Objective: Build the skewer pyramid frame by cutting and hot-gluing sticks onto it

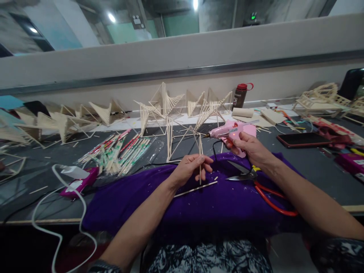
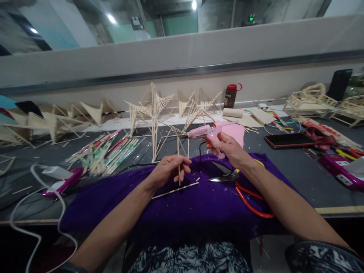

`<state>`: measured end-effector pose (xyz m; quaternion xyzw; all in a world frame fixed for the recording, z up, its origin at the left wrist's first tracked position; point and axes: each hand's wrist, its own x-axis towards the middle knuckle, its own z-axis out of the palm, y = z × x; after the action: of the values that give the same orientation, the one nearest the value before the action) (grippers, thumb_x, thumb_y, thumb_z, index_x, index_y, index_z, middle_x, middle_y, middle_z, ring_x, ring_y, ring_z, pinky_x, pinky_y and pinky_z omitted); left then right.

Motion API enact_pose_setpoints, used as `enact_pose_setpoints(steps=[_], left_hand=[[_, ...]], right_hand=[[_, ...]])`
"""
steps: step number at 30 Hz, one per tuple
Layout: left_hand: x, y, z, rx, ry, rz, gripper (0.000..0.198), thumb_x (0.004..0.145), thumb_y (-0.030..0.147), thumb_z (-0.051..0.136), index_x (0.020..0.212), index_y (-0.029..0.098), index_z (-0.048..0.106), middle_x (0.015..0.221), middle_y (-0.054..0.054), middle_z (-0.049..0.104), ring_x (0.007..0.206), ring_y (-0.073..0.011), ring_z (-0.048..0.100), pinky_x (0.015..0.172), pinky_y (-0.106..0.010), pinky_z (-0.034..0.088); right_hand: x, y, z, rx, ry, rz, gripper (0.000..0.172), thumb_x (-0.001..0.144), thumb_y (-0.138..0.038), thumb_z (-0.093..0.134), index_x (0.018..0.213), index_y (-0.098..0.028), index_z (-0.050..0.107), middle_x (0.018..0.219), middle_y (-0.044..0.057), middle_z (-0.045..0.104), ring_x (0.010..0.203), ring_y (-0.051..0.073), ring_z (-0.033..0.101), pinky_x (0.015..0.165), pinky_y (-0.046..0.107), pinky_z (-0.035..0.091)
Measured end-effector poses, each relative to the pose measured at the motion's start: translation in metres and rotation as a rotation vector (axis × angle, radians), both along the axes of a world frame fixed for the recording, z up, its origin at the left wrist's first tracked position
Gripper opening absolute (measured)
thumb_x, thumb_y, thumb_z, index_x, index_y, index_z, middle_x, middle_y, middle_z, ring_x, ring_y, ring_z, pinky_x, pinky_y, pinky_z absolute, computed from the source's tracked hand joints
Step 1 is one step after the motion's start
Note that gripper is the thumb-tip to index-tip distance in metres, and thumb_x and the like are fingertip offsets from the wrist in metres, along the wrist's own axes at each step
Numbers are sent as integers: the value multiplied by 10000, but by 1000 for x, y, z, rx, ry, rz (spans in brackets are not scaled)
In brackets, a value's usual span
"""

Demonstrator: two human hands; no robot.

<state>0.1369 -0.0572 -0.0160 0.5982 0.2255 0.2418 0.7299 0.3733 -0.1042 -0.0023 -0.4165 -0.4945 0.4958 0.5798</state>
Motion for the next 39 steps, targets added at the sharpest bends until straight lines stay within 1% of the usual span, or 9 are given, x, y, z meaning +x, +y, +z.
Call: enact_pose_setpoints(steps=[5,10,16,25,29,31,34,39], left_hand=[[0,0,0,-1,4,-1,333,855,395,523,937,97,645,757,-82,677,472,-88,582,392,-184,356],[-1,1,0,-3,-4,-1,334,855,395,523,935,95,647,760,-84,675,473,-87,577,395,-187,351],[-1,0,0,-10,5,-5,341,851,401,526,944,94,641,756,-81,670,475,-84,574,396,-186,348],[0,0,1,-15,22,-2,334,842,402,537,938,99,641,745,-74,670,472,-82,570,395,-186,346],[-1,0,2,-17,20,-12,327,846,393,533,940,99,640,749,-72,671,471,-80,571,394,-186,349],[-1,0,2,-15,16,-12,331,847,393,530,943,95,639,754,-78,672,473,-81,573,396,-187,351],[0,0,2,-19,28,-2,345,835,407,541,943,94,638,749,-80,670,471,-83,570,395,-186,350],[0,0,2,-23,42,6,370,823,426,550,939,85,635,741,-85,666,462,-82,565,392,-178,345]], right_hand=[[1,1,-2,11,-1,-2,263,745,-344,669,951,-194,602,810,7,599,577,74,476,494,211,364],[0,1,-2,6,-2,-29,279,729,-350,680,940,-187,596,827,10,593,630,90,514,510,213,378],[-1,1,-1,16,-10,-8,252,760,-350,651,937,-187,576,805,-1,578,552,63,450,499,212,357],[-1,1,-2,-5,-13,-15,265,750,-361,663,940,-195,584,815,7,585,595,80,482,509,216,370],[0,2,-4,1,-8,2,234,760,-341,660,932,-197,595,799,-1,591,586,73,480,512,211,368],[0,2,-4,4,12,6,225,759,-327,664,932,-201,596,817,-2,592,604,73,492,517,207,370],[1,2,-4,0,29,-4,260,749,-329,674,964,-206,595,858,10,599,637,88,509,525,212,377],[1,2,-5,1,10,-10,273,751,-353,664,968,-203,592,827,9,607,590,85,487,507,214,361]])
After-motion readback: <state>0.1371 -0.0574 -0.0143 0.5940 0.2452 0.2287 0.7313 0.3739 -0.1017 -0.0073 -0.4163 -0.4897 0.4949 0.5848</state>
